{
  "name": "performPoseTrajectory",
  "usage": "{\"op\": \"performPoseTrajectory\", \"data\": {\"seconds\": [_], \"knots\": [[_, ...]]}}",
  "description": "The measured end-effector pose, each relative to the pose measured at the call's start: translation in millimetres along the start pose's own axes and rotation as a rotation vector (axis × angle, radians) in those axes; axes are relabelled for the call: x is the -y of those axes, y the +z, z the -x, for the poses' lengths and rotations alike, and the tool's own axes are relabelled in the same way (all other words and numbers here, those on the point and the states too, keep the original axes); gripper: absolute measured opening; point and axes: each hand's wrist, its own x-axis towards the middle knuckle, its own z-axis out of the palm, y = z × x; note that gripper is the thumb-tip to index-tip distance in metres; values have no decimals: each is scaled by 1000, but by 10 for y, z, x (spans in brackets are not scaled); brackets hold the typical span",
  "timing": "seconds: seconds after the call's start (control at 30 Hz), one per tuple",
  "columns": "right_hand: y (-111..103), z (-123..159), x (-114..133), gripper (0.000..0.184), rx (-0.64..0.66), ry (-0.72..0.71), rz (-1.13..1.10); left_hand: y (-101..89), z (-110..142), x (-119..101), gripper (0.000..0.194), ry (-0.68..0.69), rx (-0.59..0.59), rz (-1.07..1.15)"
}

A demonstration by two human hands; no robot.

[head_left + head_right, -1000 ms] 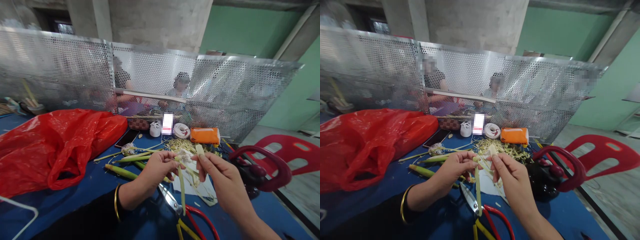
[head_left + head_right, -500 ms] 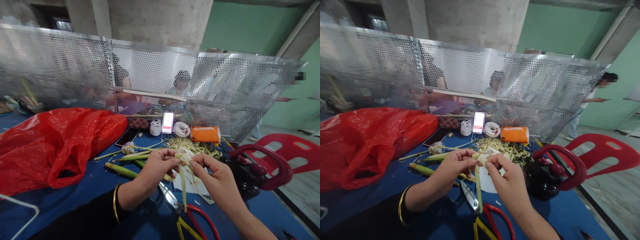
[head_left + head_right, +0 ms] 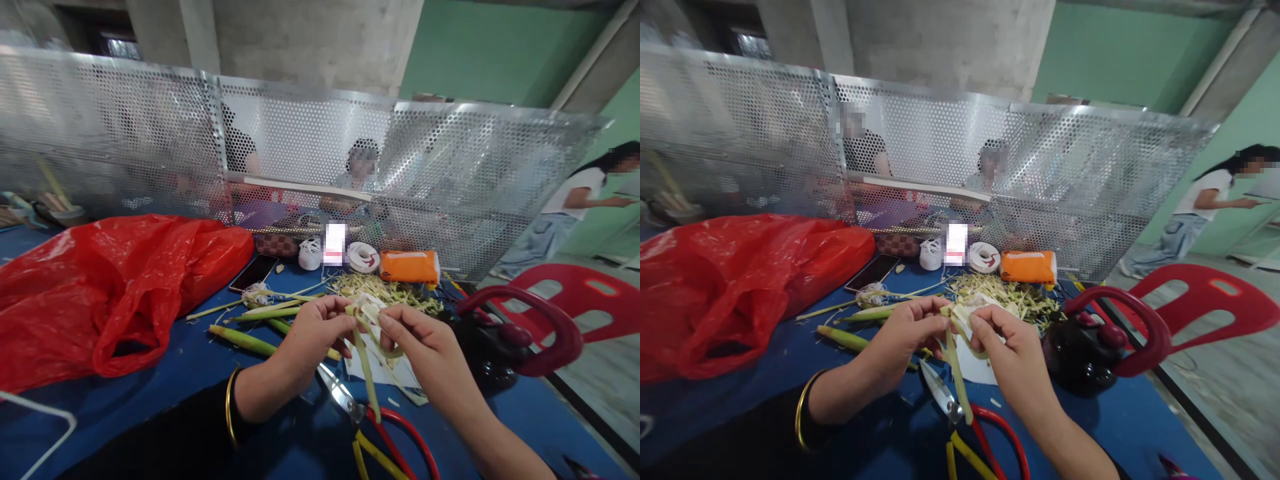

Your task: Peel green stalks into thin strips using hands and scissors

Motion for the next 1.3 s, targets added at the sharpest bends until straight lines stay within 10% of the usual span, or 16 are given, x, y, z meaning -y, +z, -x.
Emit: {"op": "performPoseTrajectory", "data": {"seconds": [0.6,1.3], "knots": [[131,18,-65,26,120,305,-525,-18,11,39,22,-22,150,17],[116,-5,-114,25,77,293,-550,21,19,56,28,-82,154,12]]}}
